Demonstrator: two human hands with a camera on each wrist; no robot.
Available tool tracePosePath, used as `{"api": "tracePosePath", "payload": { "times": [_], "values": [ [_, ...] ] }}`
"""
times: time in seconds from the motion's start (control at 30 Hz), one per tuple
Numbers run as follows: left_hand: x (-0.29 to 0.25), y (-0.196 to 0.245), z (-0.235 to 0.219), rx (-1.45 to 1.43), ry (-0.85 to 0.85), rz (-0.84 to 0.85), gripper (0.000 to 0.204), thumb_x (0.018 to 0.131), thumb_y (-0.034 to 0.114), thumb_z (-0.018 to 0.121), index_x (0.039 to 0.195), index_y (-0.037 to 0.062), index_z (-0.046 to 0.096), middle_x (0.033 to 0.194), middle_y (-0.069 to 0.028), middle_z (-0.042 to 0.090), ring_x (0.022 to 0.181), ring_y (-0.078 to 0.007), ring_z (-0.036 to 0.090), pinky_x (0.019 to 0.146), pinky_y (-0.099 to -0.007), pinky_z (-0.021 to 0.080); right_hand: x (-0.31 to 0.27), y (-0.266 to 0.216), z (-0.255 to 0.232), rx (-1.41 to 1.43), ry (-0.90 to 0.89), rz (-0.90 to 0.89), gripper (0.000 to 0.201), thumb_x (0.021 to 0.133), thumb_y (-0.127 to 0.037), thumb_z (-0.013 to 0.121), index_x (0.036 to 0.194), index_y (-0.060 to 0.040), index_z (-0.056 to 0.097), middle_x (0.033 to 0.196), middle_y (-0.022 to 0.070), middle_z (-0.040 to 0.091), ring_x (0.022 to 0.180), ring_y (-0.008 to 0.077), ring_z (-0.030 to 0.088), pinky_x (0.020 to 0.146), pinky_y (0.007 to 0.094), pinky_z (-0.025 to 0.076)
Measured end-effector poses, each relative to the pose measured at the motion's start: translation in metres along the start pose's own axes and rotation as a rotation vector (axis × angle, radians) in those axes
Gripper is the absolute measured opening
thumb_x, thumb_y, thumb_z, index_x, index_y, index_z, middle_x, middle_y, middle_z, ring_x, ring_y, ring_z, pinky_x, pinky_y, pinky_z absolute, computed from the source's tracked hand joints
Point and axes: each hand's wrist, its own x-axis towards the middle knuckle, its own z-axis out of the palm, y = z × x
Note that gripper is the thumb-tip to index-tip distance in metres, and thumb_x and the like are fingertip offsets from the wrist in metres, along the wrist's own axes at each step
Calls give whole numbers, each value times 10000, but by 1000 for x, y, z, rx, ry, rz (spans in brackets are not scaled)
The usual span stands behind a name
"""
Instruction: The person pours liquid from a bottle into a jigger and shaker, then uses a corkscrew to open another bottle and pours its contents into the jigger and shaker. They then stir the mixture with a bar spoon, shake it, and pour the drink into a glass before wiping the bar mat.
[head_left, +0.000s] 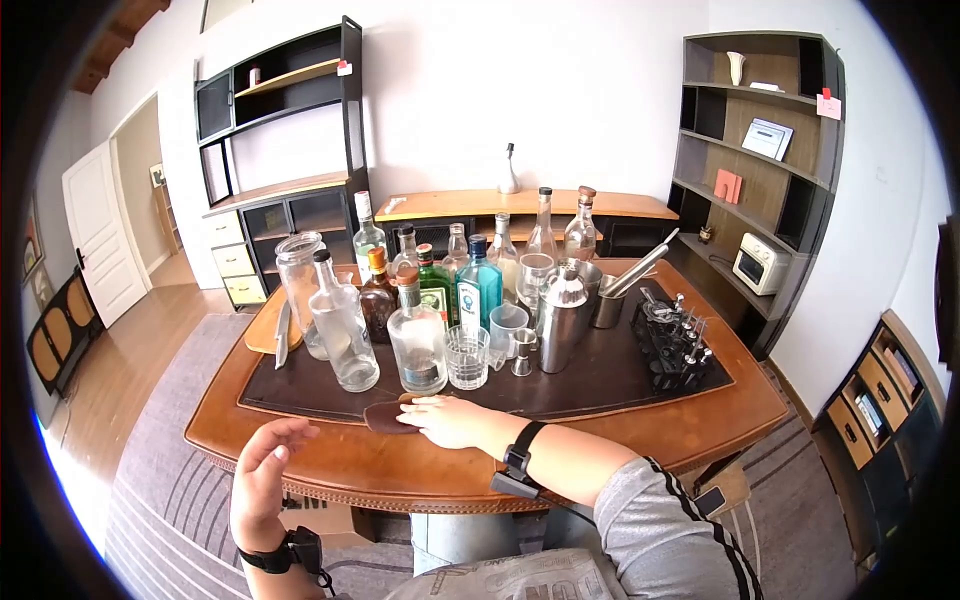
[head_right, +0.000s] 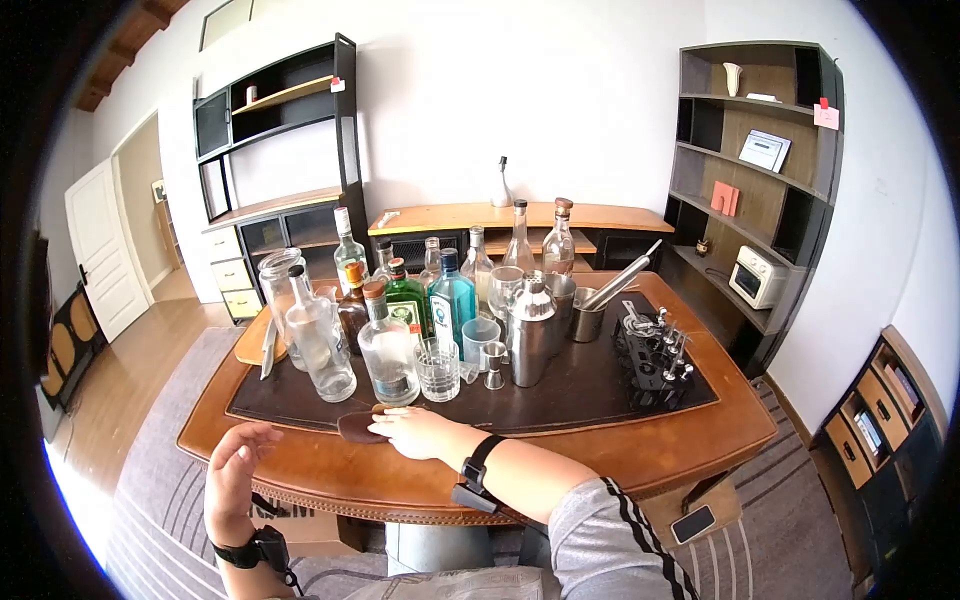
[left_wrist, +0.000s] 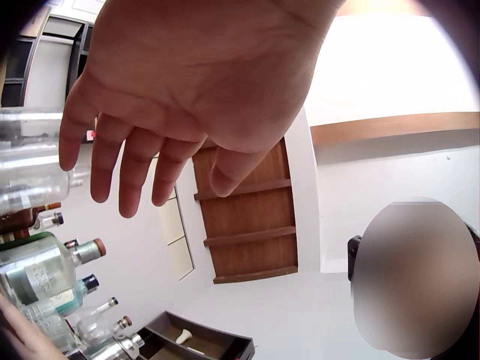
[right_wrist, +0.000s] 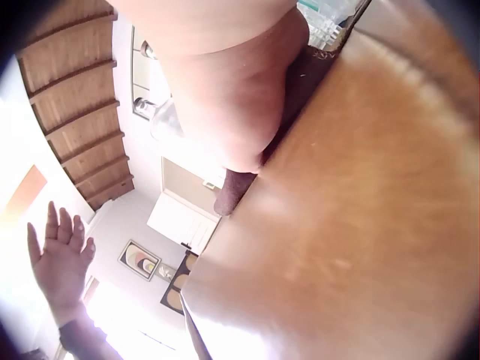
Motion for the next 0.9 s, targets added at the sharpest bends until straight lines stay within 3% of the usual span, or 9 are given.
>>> {"api": "tracePosePath", "payload": {
  "times": [0.13, 0.27, 0.33, 0.47, 0.53, 0.67, 0.73, 0.83, 0.9],
  "values": [
    [7, -9, 18, -71, -218, -75, 358, 903, 76, 532, 1232, -60, 566, 1162, -144, 654, 1111, -202, 582, 1003, -333, 408, 6, 15, 20, 84, 4, 117, 401, 856, -85, 507, 1242, -78, 615, 1389, 149, 535, 1307, 316, 481, 1090, 419, 396],
    [7, -16, 28, -29, -335, -132, 364, 896, 23, 517, 1246, -69, 552, 1166, -147, 655, 1123, -211, 588, 1009, -334, 415, -45, 10, -16, -137, -40, 261, 326, 859, -88, 501, 1152, -22, 629, 1188, 194, 636, 1014, 328, 651, 876, 415, 553],
    [8, -24, 27, -78, -388, -144, 375, 887, 13, 520, 1253, -68, 551, 1155, -154, 660, 1125, -221, 593, 1009, -342, 416, -95, 3, -39, -279, -19, 480, 293, 862, -113, 503, 1088, 22, 630, 1088, 204, 656, 881, 333, 676, 755, 427, 585],
    [17, -43, 30, -140, -446, -177, 373, 887, 14, 536, 1251, -65, 555, 1123, -155, 672, 1098, -226, 609, 981, -339, 432, -224, -24, -65, -612, -2, 914, 409, 847, -123, 494, 1205, 58, 576, 1193, 247, 623, 1011, 344, 654, 796, 415, 569],
    [25, -51, 35, -113, -475, -189, 354, 896, 21, 540, 1240, -62, 565, 1105, -149, 678, 1080, -220, 616, 968, -333, 439, -284, -49, -84, -624, 31, 975, 379, 831, -125, 501, 1141, 67, 605, 1129, 267, 644, 995, 353, 659, 799, 422, 562],
    [50, -50, 63, -93, -511, -204, 305, 910, 30, 551, 1201, -52, 595, 1062, -138, 689, 1042, -207, 629, 948, -320, 450, -347, -98, -163, -275, -270, 1302, 228, 767, -105, 518, 893, -8, 682, 872, 231, 675, 839, 374, 660, 765, 453, 526],
    [68, -44, 80, -70, -515, -197, 285, 912, 30, 554, 1181, -49, 606, 1042, -136, 691, 1022, -201, 635, 939, -315, 459, -368, -99, -190, -152, -210, 1248, 221, 766, -116, 521, 895, -40, 685, 850, 209, 668, 819, 396, 645, 745, 465, 511],
    [101, -44, 107, -279, -438, -151, 232, 940, 77, 525, 1110, -45, 625, 944, -117, 690, 918, -202, 660, 870, -317, 505, -320, -102, -220, -105, 398, 1157, 219, 864, -58, 550, 1055, -38, 655, 947, 213, 672, 906, 381, 646, 794, 397, 515],
    [127, -50, 118, -354, -433, -107, 229, 956, 136, 519, 1050, -38, 633, 914, -117, 687, 879, -209, 662, 830, -327, 515, -295, -78, -205, -155, 616, 935, 307, 889, -43, 572, 1193, -20, 609, 1052, 219, 668, 960, 360, 662, 840, 384, 515]
  ]
}}
